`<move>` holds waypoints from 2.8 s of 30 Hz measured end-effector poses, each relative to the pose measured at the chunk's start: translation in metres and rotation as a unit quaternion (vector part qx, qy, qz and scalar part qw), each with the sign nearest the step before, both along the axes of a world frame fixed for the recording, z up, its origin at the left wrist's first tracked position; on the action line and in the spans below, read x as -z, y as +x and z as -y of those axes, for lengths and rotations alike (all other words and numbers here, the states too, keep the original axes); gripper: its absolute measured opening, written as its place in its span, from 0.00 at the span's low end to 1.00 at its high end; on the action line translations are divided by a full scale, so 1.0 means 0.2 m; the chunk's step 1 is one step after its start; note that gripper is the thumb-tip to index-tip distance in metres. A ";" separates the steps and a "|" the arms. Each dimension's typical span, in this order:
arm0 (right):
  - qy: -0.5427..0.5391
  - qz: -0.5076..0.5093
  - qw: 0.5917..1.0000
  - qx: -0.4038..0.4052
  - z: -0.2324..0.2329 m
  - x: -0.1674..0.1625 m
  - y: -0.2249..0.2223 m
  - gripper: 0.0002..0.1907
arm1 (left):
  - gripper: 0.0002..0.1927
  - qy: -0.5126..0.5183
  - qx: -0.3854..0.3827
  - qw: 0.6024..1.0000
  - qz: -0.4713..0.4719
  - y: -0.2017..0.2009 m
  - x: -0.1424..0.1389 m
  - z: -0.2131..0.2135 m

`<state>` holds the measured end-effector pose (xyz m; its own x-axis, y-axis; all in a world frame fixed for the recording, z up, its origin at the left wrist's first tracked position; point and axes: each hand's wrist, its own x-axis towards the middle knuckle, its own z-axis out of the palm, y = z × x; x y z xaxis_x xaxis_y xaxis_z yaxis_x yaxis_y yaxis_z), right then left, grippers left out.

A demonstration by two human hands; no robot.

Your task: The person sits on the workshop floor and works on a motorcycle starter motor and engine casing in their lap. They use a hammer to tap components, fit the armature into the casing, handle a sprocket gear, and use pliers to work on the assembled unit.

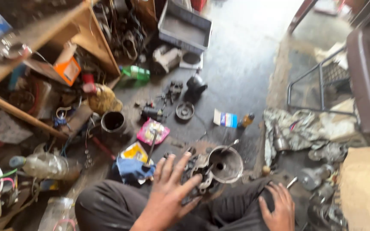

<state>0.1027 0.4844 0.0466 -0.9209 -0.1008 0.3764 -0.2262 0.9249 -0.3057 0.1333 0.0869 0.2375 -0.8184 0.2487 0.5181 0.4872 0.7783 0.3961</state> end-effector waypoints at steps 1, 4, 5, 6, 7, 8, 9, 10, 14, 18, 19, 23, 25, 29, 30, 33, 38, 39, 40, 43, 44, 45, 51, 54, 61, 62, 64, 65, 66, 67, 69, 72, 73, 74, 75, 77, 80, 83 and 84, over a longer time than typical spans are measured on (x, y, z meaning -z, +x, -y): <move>-0.008 -0.004 1.000 0.004 -0.02 0.04 -0.02 0.26 | 0.24 -0.014 0.011 1.000 0.019 -0.03 -0.01 -0.02; 0.020 0.020 0.999 0.035 -0.02 0.06 -0.06 0.28 | 0.22 -0.081 0.025 0.993 0.081 -0.11 -0.02 -0.07; 0.036 0.046 0.998 0.039 -0.02 0.04 -0.08 0.29 | 0.21 -0.108 0.025 0.988 0.104 -0.13 -0.02 -0.07; 0.050 0.077 0.995 0.040 -0.01 -0.01 -0.09 0.31 | 0.19 -0.120 0.022 0.989 0.082 -0.14 -0.01 -0.06; 0.067 0.110 0.991 0.042 0.01 -0.07 -0.11 0.32 | 0.17 -0.130 0.019 0.989 0.064 -0.13 -0.01 -0.06; 0.059 0.157 0.986 -0.006 0.00 -0.17 -0.14 0.32 | 0.15 -0.138 0.018 0.989 0.045 -0.13 0.00 -0.06; 0.052 0.203 0.977 -0.051 0.00 -0.29 -0.18 0.33 | 0.16 -0.129 0.018 0.991 0.045 -0.14 0.01 -0.06; 0.004 0.258 0.962 -0.090 0.01 -0.41 -0.21 0.31 | 0.17 -0.120 0.020 0.991 0.049 -0.14 0.02 -0.05; -0.046 0.264 0.933 -0.239 0.10 -0.97 -0.23 0.26 | 0.23 -0.055 0.012 0.995 0.088 -0.12 0.04 -0.04; -0.091 0.254 0.914 -0.302 0.40 -1.36 -0.13 0.23 | 0.28 -0.034 -0.006 0.997 0.069 -0.06 0.05 -0.03; -0.101 0.222 0.921 -0.303 0.50 -1.40 -0.10 0.23 | 0.29 -0.025 -0.012 0.998 0.065 -0.04 0.05 -0.02; -0.015 -0.048 0.965 -0.258 0.86 -1.39 0.03 0.22 | 0.38 0.096 -0.037 0.991 0.088 -0.02 0.07 0.00; 0.028 -0.110 0.973 -0.201 0.94 -1.37 0.07 0.22 | 0.47 0.168 -0.022 0.979 0.110 -0.05 0.10 0.00; -0.002 -0.006 0.996 -0.093 1.01 -1.35 0.17 0.22 | 0.57 0.254 0.048 0.957 0.129 -0.12 0.21 -0.01; -0.007 0.008 0.998 -0.066 1.01 -1.36 0.19 0.22 | 0.52 0.268 0.057 0.951 0.142 -0.13 0.25 -0.02; 0.097 -0.148 0.979 -0.101 1.02 -1.40 0.22 0.22 | 0.41 0.307 0.077 0.935 0.162 -0.15 0.34 -0.04; -0.007 0.176 0.978 -0.115 1.07 -1.34 0.18 0.27 | 0.37 0.319 0.084 0.938 0.103 -0.16 0.43 -0.04; -0.012 0.274 0.957 -0.093 1.08 -1.32 0.16 0.30 | 0.37 0.324 0.085 0.936 0.110 -0.15 0.44 -0.04; 0.000 0.264 0.959 -0.099 1.09 -1.28 0.13 0.29 | 0.37 0.329 0.088 0.933 0.113 -0.15 0.45 -0.05; 0.030 0.242 0.963 -0.114 1.13 -1.20 0.06 0.25 | 0.37 0.334 0.089 0.931 0.117 -0.15 0.46 -0.05; 0.035 0.239 0.963 -0.117 1.13 -1.18 0.05 0.23 | 0.38 0.333 0.088 0.931 0.118 -0.15 0.47 -0.05; 0.040 0.236 0.964 -0.119 1.14 -1.16 0.04 0.21 | 0.38 0.334 0.091 0.931 0.118 -0.15 0.47 -0.05; -0.019 0.245 0.960 -0.133 1.12 -1.14 0.02 0.17 | 0.40 0.311 0.078 0.945 0.073 -0.17 0.51 -0.06; -0.038 0.263 0.955 -0.134 1.11 -1.14 0.01 0.18 | 0.40 0.303 0.062 0.949 0.058 -0.17 0.54 -0.08; 0.015 0.250 0.957 -0.149 1.11 -1.16 0.01 0.17 | 0.42 0.293 0.043 0.953 0.059 -0.17 0.58 -0.11; 0.017 0.248 0.957 -0.151 1.11 -1.16 0.01 0.17 | 0.42 0.291 0.042 0.954 0.057 -0.17 0.58 -0.11; 0.011 0.253 0.956 -0.149 1.12 -1.16 0.02 0.18 | 0.43 0.291 0.043 0.954 0.056 -0.17 0.58 -0.11; 0.004 0.261 0.954 -0.145 1.12 -1.17 0.02 0.18 | 0.43 0.293 0.044 0.954 0.056 -0.17 0.58 -0.11; -0.003 0.270 0.952 -0.141 1.12 -1.17 0.02 0.19 | 0.43 0.292 0.044 0.954 0.058 -0.17 0.58 -0.11; -0.007 0.280 0.949 -0.142 1.12 -1.17 0.01 0.19 | 0.44 0.290 0.045 0.954 0.059 -0.17 0.58 -0.11; -0.015 0.300 0.943 -0.144 1.12 -1.16 0.01 0.21 | 0.44 0.289 0.046 0.955 0.056 -0.17 0.58 -0.11; -0.027 0.298 0.942 -0.154 1.11 -1.16 0.00 0.20 | 0.44 0.288 0.048 0.955 0.053 -0.17 0.58 -0.11; -0.041 0.303 0.938 -0.166 1.10 -1.16 0.00 0.21 | 0.44 0.287 0.049 0.955 0.053 -0.17 0.58 -0.11; -0.054 0.307 0.933 -0.179 1.09 -1.16 0.00 0.21 | 0.43 0.286 0.047 0.956 0.051 -0.17 0.58 -0.11; -0.068 0.312 0.928 -0.193 1.08 -1.16 -0.01 0.22 | 0.43 0.287 0.046 0.956 0.047 -0.17 0.58 -0.11; -0.092 0.345 0.914 -0.194 1.07 -1.16 -0.01 0.23 | 0.43 0.291 0.042 0.955 0.040 -0.17 0.58 -0.11; -0.093 0.369 0.903 -0.198 1.05 -1.16 -0.03 0.24 | 0.43 0.292 0.050 0.954 0.047 -0.17 0.58 -0.11; -0.088 0.380 0.899 -0.200 1.04 -1.16 -0.04 0.24 | 0.44 0.284 0.051 0.957 0.043 -0.17 0.58 -0.10; -0.088 0.382 0.898 -0.202 1.04 -1.16 -0.05 0.23 | 0.44 0.284 0.052 0.956 0.044 -0.17 0.58 -0.10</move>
<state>0.0936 0.2762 0.2795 -0.8188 -0.4859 -0.3057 -0.1949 0.7362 -0.6481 0.0992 0.1078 0.1223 -0.8510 0.0298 0.5243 0.4959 0.3745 0.7835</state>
